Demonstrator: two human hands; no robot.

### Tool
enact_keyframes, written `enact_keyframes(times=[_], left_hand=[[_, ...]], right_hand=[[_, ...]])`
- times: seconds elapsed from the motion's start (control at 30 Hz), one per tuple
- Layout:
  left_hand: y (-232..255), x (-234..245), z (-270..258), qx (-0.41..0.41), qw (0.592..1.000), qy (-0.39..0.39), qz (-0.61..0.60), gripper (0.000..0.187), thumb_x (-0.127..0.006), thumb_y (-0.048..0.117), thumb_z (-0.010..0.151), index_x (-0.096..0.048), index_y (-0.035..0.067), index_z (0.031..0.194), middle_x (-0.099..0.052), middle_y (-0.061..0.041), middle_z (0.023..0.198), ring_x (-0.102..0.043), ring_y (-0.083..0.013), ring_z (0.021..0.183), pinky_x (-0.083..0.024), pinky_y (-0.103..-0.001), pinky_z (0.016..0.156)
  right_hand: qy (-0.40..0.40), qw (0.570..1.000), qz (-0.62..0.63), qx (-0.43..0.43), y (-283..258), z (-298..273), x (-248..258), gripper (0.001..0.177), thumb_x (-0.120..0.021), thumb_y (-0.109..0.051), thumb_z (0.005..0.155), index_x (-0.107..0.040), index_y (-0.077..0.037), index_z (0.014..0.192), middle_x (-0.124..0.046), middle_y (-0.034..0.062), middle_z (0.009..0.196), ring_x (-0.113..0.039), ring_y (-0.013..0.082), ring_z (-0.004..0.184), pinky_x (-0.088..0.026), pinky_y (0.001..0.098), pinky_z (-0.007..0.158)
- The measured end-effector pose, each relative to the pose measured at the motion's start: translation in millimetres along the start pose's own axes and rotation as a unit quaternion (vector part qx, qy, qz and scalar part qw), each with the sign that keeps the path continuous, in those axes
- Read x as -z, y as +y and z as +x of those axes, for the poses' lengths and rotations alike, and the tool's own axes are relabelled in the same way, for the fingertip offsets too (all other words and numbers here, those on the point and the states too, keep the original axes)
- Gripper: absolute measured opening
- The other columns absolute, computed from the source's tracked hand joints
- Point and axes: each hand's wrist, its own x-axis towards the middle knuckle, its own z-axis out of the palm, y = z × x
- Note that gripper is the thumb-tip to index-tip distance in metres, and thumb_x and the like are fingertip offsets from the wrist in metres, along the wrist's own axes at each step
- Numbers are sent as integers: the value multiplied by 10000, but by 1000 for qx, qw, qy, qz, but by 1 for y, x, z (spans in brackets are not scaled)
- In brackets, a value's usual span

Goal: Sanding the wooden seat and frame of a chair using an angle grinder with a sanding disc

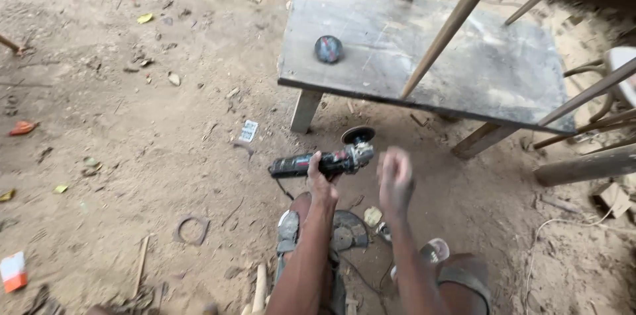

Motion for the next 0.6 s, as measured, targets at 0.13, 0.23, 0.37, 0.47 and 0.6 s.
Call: enact_keyframes(times=[0.13,0.23,0.37,0.47,0.6], left_hand=[[-1,4,-15,8,998,-67,21,606,-766,378,733,-624,14,1196,-680,-146,1039,-684,-276,905,-570,-390,822],[-8,2,-21,2,996,-77,53,573,-770,364,751,-625,11,1179,-689,-144,1017,-697,-268,869,-585,-368,781],[-30,9,-37,18,986,-153,62,456,-787,328,778,-651,32,1098,-687,-104,961,-673,-226,836,-571,-350,798],[-57,29,-38,41,962,-235,129,387,-722,365,871,-687,40,1078,-673,-74,950,-622,-189,845,-485,-326,849],[-65,27,-107,49,946,-285,145,308,-717,280,898,-687,-8,1004,-688,-120,894,-637,-222,770,-500,-338,741]], right_hand=[[-135,920,-142,-340,140,-141,83,279,-572,-183,996,-688,-113,1241,-806,55,1052,-719,151,791,-551,277,673],[-195,857,-68,-471,174,-178,89,292,-577,-84,1008,-700,-75,1273,-798,74,1031,-680,138,738,-530,253,619],[-159,888,146,-405,138,-147,72,369,-564,-165,1018,-664,-25,1346,-734,121,1155,-672,190,974,-560,306,774],[-140,859,260,-418,107,-115,77,865,-561,-488,904,-332,13,1570,-423,220,1610,-468,331,1446,-383,471,1182],[-124,799,471,-354,109,-91,79,588,-616,-468,911,-612,-34,1308,-641,139,1163,-580,265,1060,-446,443,975]])
